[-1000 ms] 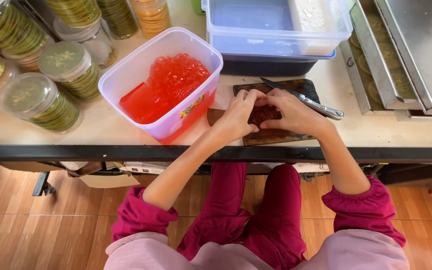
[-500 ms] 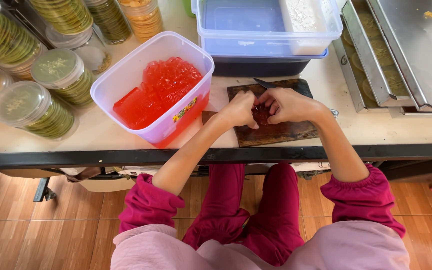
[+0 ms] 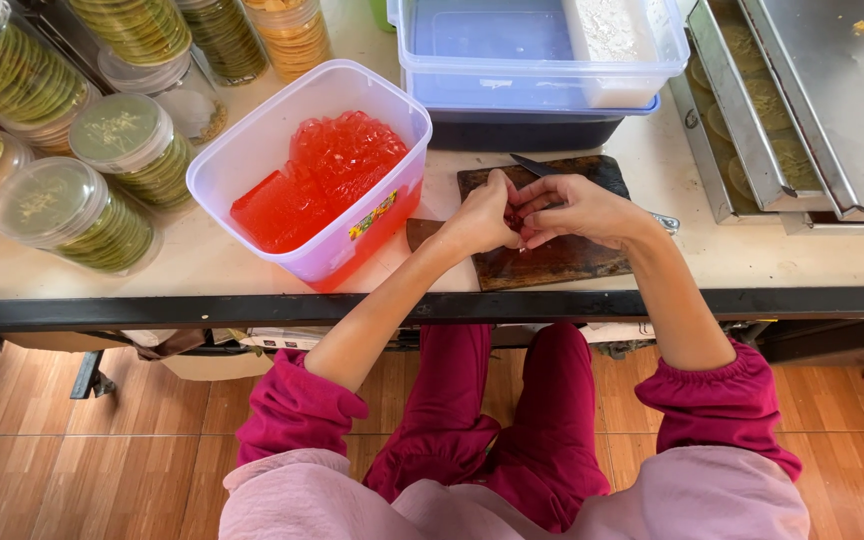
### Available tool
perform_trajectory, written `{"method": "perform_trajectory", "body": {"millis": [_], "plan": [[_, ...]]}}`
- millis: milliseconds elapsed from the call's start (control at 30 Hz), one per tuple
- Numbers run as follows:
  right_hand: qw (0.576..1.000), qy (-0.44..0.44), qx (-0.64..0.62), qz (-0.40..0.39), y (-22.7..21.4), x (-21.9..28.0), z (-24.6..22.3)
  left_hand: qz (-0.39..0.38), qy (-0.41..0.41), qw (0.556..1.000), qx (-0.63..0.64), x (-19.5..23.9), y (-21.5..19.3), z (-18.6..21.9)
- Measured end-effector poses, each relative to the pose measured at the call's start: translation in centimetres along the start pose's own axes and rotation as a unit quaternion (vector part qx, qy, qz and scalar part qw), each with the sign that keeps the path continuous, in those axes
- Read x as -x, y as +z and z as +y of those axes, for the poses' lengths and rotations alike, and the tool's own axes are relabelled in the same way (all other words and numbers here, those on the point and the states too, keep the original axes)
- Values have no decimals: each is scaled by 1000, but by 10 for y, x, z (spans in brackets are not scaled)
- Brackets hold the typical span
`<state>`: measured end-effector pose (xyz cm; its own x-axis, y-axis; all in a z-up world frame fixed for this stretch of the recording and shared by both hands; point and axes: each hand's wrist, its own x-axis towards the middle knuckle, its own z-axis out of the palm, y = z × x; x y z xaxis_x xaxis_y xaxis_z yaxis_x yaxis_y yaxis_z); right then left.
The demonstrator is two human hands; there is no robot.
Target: The person slices a red jelly-like food item into small pieces on a wooden cutting board using a knife. The person then transfers the cut pieces by hand into a nearby plastic container.
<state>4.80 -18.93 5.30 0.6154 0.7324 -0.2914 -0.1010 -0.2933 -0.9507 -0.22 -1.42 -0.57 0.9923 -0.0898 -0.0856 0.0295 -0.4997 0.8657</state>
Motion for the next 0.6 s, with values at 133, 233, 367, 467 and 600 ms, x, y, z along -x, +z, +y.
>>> {"method": "perform_trajectory", "body": {"millis": [133, 233, 367, 467, 600], "plan": [[1000, -18, -21, -7, -13, -13, 24, 13, 1, 1000, -9, -9, 4, -5], [998, -42, -55, 6, -21, -18, 34, 38, -7, 999, 1, -15, 7, -6], [995, -61, -81, 10, -24, -9, 20, 45, -1, 998, 41, -7, -3, 15], [993, -74, -88, 16, -25, -3, 12, 47, 0, 997, 62, -5, -8, 27], [993, -74, -94, 15, -23, 1, 9, 48, -7, 991, 128, -2, -11, 29]]}}
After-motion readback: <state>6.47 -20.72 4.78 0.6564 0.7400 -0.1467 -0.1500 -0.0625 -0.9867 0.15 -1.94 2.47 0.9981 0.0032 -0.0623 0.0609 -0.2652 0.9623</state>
